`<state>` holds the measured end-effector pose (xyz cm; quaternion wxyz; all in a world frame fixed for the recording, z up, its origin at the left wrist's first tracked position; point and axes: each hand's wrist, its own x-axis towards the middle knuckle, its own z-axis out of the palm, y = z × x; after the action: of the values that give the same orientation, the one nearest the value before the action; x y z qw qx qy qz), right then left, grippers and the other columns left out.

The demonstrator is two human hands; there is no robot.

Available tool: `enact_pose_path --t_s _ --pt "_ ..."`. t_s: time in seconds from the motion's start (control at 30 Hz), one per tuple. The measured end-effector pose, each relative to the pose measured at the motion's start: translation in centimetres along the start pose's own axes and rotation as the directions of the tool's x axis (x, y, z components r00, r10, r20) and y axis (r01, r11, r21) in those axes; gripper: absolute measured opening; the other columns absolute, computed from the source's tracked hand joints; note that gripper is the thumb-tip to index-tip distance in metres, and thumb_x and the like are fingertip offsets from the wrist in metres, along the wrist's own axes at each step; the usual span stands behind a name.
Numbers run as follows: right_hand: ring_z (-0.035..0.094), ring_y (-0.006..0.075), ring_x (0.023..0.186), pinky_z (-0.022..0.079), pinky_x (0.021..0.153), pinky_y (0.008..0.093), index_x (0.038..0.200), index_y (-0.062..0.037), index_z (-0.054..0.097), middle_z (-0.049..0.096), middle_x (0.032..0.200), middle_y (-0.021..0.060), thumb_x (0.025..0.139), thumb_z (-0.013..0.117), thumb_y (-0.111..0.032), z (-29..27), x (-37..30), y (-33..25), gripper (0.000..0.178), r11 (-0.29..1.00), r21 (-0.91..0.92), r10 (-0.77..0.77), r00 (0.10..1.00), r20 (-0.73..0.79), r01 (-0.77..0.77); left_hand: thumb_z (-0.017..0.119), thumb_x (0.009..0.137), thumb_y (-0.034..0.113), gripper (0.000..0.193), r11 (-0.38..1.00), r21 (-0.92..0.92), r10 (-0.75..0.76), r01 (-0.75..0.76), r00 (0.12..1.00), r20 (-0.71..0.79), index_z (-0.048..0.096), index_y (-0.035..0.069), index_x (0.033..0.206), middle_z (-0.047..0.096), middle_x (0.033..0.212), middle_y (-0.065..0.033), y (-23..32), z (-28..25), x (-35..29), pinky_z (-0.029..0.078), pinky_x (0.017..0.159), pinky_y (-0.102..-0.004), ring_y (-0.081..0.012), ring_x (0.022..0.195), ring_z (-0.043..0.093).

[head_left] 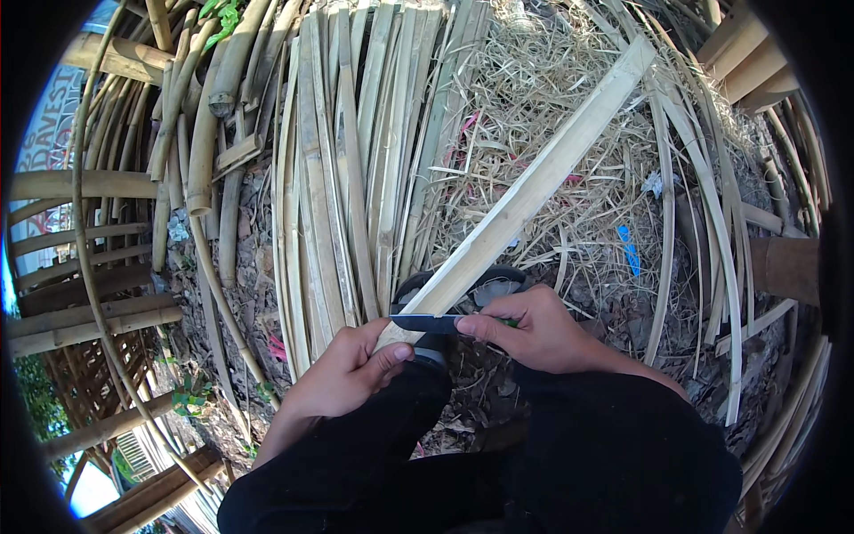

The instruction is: The person shapes a strip of bamboo by shaving and scraping its edges and surface using a knife.

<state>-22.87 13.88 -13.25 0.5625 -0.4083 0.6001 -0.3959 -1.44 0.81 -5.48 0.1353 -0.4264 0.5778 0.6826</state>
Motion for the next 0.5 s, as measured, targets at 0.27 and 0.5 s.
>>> enact_pose_path --t_s 0.27,0.5 --pt "0.045 0.0055 0.051 0.035 0.046 0.0267 0.085 -0.0034 0.073 0.054 0.054 0.0008 0.090 0.069 -0.032 -0.6 -0.9 -0.5 0.029 1.000 0.010 0.017 0.997 -0.074 -0.016 0.054 0.100 0.022 0.022 0.999 -0.028 -0.016 0.015 0.999 -0.029 0.056 0.001 0.101 0.049 0.068 0.0042 -0.4 -0.5 -0.5 0.035 0.051 -0.0206 -0.0033 0.057 0.041" --pt "0.048 0.0014 0.058 0.038 0.050 0.0228 0.084 -0.0008 0.074 0.061 0.060 -0.0009 0.090 0.072 -0.024 -1.0 -1.3 -0.8 0.024 0.996 -0.009 0.089 0.994 -0.061 -0.090 0.054 0.100 0.022 0.022 0.996 -0.080 -0.036 0.038 0.999 0.020 0.056 0.000 0.102 0.049 0.069 0.0039 -0.4 -0.6 -0.8 0.035 0.051 -0.0201 -0.0035 0.057 0.041"
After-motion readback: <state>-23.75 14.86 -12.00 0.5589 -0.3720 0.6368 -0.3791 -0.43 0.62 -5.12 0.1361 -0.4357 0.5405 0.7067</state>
